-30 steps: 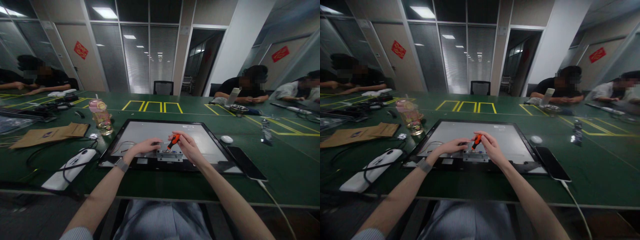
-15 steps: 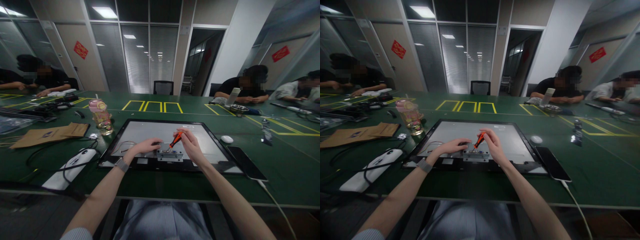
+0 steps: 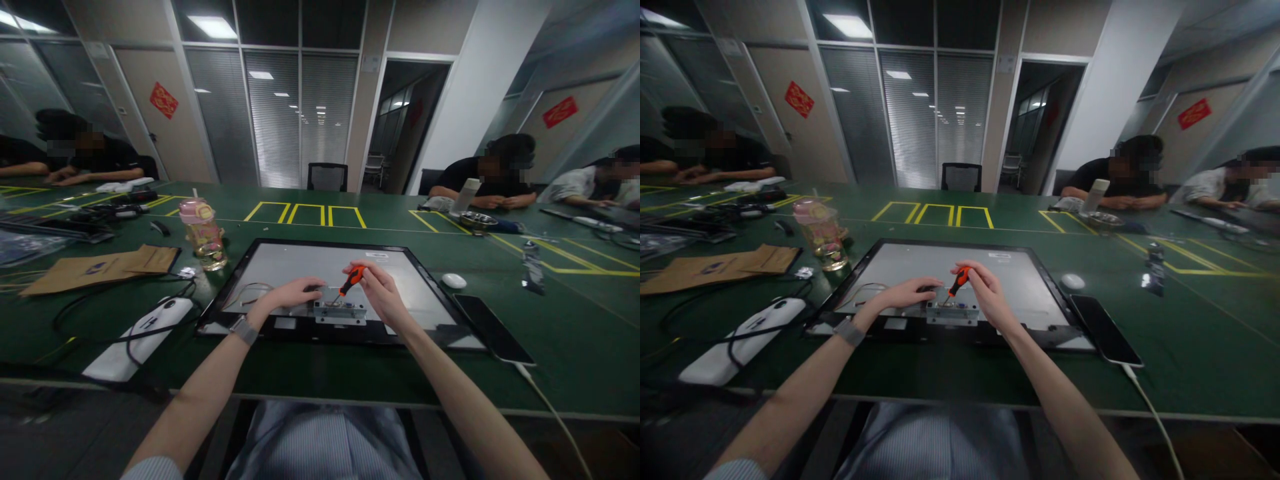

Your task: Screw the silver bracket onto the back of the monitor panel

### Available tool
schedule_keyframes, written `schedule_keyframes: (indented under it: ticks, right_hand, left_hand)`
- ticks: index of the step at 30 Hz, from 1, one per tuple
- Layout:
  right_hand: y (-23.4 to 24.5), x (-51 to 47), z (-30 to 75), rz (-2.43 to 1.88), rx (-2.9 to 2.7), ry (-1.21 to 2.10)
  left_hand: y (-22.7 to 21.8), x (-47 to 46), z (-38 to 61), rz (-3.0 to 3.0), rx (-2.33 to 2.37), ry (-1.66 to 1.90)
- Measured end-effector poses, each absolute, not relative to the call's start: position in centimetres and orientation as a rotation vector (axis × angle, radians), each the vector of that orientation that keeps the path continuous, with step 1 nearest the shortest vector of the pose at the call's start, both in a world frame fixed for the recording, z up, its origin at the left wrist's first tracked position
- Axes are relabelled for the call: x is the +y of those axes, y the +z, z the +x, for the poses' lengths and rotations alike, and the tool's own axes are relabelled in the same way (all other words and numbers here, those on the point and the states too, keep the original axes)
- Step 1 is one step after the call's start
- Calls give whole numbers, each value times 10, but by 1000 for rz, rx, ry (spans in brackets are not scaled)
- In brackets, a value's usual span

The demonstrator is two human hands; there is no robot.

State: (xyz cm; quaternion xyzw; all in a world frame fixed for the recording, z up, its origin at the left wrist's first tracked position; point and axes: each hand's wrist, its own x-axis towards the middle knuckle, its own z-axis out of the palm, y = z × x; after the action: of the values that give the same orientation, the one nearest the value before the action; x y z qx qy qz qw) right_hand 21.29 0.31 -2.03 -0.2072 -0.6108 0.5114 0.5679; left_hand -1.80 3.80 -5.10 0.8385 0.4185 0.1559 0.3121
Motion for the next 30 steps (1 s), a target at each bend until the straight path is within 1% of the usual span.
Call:
schedule_keyframes:
  ticks: [2,9,16,22,30]
  right_hand:
    - [-19,2,213,-462,-1466,1186]
    - [-19,3,216,-469,-1439,1322]
    - [-24,6,216,-497,-1564,1099]
    - [-25,3,215,-555,-1597,1094]
    - [-19,2,216,-531,-1638,997]
  left_hand:
    - [-52,39,-18,2216,1106,412]
    - [-56,43,-20,2243,1052,431]
    - [-55,41,-20,2223,1093,416]
    - [-49,37,-18,2228,1102,402]
    - [-51,38,-17,2227,1095,421]
